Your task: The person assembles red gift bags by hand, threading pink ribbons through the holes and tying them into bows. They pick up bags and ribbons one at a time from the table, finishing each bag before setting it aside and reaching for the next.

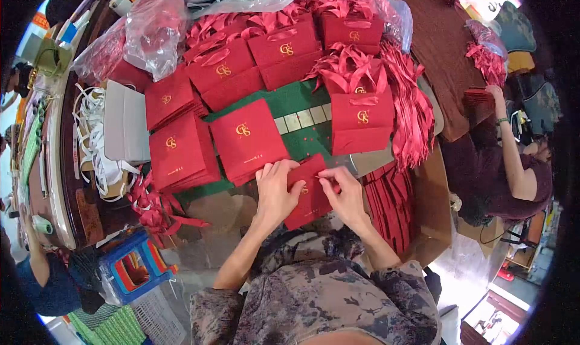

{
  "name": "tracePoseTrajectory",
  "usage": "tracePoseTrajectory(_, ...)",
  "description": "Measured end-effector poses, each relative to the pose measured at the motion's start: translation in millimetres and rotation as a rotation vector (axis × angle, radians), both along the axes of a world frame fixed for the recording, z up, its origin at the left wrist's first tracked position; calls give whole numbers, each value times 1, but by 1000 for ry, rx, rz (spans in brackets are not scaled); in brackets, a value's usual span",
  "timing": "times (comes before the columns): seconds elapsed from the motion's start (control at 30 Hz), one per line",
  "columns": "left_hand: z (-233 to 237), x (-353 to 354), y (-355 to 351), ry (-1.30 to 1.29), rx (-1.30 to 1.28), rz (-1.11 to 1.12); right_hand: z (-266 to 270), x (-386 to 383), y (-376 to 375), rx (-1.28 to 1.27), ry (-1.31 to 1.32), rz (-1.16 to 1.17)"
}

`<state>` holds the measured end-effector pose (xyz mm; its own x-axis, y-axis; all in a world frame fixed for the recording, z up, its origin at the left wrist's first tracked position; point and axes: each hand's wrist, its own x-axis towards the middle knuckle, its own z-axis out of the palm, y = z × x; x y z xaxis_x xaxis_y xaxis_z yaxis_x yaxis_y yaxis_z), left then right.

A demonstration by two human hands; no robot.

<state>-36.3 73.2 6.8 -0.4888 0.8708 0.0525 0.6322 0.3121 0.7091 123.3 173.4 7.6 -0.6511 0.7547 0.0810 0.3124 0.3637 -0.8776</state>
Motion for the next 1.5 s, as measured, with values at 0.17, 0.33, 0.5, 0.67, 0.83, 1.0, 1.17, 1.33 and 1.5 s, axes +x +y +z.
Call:
tracePoseTrajectory(0.17, 3, -1, 0, -46, 5, -2, -8, -4, 2, 84, 1, -11)
tracePoseTrajectory(0.33, 6, 3, -1, -133, -11, 22, -2, -8, 2, 141, -22, -28)
tracePoseTrajectory(0.5, 3, 8, 0, -122, 29, 2, -1, -12, 0, 147, -26, -58)
tracePoseTrajectory(0.67, 2, 13, -1, -66, 30, 2, 4, -14, 2, 130, -70, -49)
tracePoseTrajectory(0.83, 11, 14, 2, 9, 33, 9, 14, -22, -1, 230, -125, -28)
tracePoseTrajectory(1.0, 8, 9, -1, 9, 70, -21, 16, -26, -3, 182, -76, -9)
tracePoseTrajectory(1.17, 5, 6, -5, -120, 41, -29, 12, -24, -5, 172, -31, 29)
tracePoseTrajectory(1.33, 2, 8, -5, -168, 29, -32, 10, -19, -7, 99, -23, 29)
tracePoseTrajectory(1.5, -2, 9, -3, -139, 104, 33, 13, -11, -4, 140, -48, 0)
